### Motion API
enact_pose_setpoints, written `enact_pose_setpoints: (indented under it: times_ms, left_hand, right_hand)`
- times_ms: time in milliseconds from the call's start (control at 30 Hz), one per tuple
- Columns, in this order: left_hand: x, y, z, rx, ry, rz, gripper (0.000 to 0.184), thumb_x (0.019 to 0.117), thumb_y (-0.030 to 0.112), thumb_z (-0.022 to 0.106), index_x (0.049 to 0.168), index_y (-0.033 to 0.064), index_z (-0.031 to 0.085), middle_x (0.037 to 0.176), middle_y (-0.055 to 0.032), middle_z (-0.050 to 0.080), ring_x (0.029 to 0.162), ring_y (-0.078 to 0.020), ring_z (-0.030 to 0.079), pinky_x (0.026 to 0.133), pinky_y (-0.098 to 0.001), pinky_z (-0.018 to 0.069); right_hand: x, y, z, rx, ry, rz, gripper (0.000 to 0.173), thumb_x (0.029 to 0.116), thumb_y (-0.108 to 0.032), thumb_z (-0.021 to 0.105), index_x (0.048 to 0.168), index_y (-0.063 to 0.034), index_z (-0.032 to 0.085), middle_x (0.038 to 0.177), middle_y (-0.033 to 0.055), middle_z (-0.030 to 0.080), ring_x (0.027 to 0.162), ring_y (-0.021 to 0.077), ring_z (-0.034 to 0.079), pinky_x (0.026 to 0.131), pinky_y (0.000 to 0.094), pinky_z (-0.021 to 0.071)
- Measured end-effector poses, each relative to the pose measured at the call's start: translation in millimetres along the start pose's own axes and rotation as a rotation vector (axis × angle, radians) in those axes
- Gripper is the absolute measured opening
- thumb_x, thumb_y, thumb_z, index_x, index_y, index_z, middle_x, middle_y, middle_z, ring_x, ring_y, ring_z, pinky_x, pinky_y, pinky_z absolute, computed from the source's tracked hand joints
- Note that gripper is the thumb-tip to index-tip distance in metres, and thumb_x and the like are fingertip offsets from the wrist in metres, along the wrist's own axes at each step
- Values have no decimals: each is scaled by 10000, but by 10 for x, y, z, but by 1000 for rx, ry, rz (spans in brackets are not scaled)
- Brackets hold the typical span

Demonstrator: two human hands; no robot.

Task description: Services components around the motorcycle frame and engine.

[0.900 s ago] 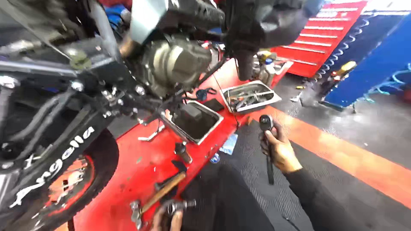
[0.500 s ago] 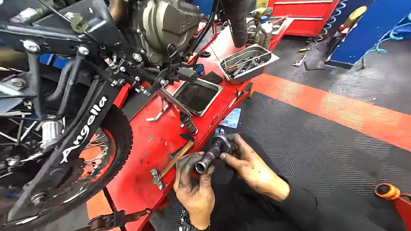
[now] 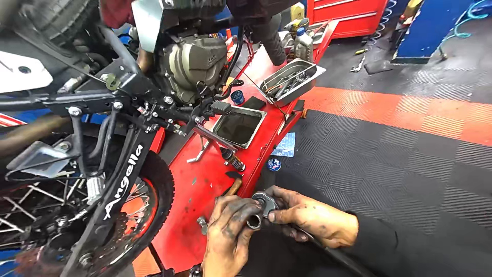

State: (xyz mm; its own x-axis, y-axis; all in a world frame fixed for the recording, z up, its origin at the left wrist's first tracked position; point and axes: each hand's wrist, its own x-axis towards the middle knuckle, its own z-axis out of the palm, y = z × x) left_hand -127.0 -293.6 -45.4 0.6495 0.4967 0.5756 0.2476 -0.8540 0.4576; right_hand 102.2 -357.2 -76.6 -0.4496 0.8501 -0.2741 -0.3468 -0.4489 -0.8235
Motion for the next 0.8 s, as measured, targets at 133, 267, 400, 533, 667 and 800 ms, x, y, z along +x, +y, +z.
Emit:
enact_pose_setpoints:
  times_ms: [133,267,400,533,667,800]
  left_hand:
    - [-52,-67,125,-18,79,-47,276,1035,430,563,1170,243,715,1161,34,709,1168,-148,627,1025,-330,522]
    - [-22,-223,236,9,103,-123,273,1013,386,613,1178,198,723,1172,-2,714,1170,-180,628,1040,-356,516]
    - [82,-326,504,37,176,-144,279,1004,367,622,1159,160,727,1152,-14,718,1132,-178,642,1019,-348,527]
    - [233,-310,731,132,172,-155,274,997,337,623,1142,126,722,1120,-25,720,1112,-175,644,1009,-343,524]
    - [413,-332,836,171,49,-143,284,1005,333,602,1144,117,723,1127,-31,727,1130,-178,638,1030,-362,507]
    - [542,-390,837,153,-43,-130,259,1003,298,599,1142,124,732,1133,-28,732,1145,-194,626,1040,-390,492]
  right_hand:
    - [49,48,7,113,-19,2,387,1002,-155,629,1348,-214,466,1035,67,647,573,100,536,464,221,433]
    - [132,133,-9,226,145,-21,365,999,-159,627,1314,-159,443,1021,68,657,602,124,590,491,242,479]
    - [214,173,-112,275,320,-87,347,989,-134,645,1277,-109,454,1017,89,687,628,163,649,508,274,534]
    - [240,203,-346,282,347,-73,295,1000,-160,649,1246,-95,499,997,89,715,647,173,674,516,279,542]
    - [231,192,-592,298,329,-13,283,1016,-171,635,1238,-87,482,975,95,728,689,188,709,546,287,567]
    - [224,182,-679,354,361,1,298,999,-169,663,1214,-73,480,943,120,727,705,213,727,556,300,585]
